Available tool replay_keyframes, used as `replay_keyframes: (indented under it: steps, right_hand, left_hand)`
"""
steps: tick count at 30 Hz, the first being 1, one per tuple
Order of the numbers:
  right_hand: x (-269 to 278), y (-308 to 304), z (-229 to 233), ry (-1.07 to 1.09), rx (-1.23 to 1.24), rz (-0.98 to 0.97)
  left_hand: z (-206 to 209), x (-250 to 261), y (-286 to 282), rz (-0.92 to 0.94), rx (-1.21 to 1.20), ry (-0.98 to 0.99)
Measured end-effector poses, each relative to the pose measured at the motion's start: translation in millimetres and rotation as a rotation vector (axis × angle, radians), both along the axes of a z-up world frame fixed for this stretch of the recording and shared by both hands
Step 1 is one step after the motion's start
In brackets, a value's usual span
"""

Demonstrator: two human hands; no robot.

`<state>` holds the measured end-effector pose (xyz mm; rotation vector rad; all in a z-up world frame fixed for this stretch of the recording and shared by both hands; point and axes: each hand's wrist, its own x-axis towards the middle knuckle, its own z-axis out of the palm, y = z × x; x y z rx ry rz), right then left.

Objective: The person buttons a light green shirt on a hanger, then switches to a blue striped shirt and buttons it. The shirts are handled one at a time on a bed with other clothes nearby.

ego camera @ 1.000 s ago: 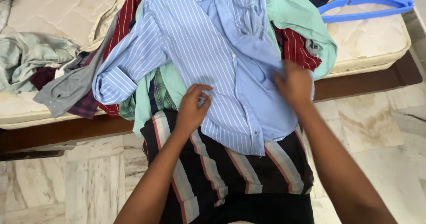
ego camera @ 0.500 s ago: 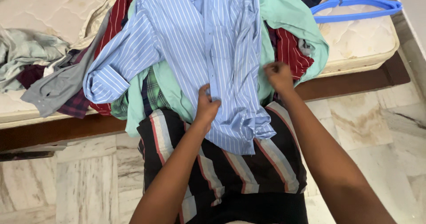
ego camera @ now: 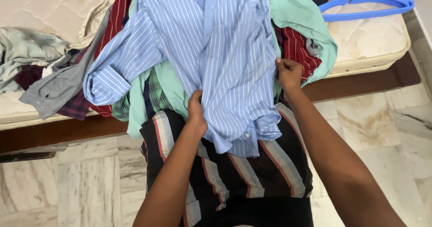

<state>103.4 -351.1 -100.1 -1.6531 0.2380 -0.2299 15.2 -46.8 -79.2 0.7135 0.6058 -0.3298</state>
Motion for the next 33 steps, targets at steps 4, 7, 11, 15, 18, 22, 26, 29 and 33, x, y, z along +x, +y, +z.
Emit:
replay_keyframes:
  steps: [4,7,11,15,18,22,26,29,33]
  right_hand:
    - [-6,20,17,0.183,0.231,0.015]
    - [-6,21,28,0.319,0.491,0.102]
    - [5,0,11,0.387,0.590,0.106]
    - [19,-24,-25,0.371,0.481,-0.037]
    - [34,-39,-44,0.231,0.199,-0.142]
    - [72,-100,-6,0.367,-0.190,0.285]
    - [116,-186,90,0.206,-1.003,0.034]
    - [103,-206,138,-0.457,-1.797,-0.391]
    - [49,-125,125,-0.353,-1.534,0.147]
  left_hand:
    - [27,-12,-5,-0.182,0.127,-0.060]
    - [29,-17,-5,-0.275,0.204,-0.049]
    - [23,-18,13,-0.175,-0.148,-0.075]
    - [21,-18,23,-0.101,-0.277,-0.127]
    - [22,-24,20,-0.172,-0.288,-0.082]
    - [25,-33,8,-0.282,-0.099,-0.078]
    - [19,-38,-11,-0.288,-0.077,-0.074]
    - [12,-40,-41,-0.205,-0.175,-0.086]
    - [16,-53,-86,-0.252,-0.291,-0.283]
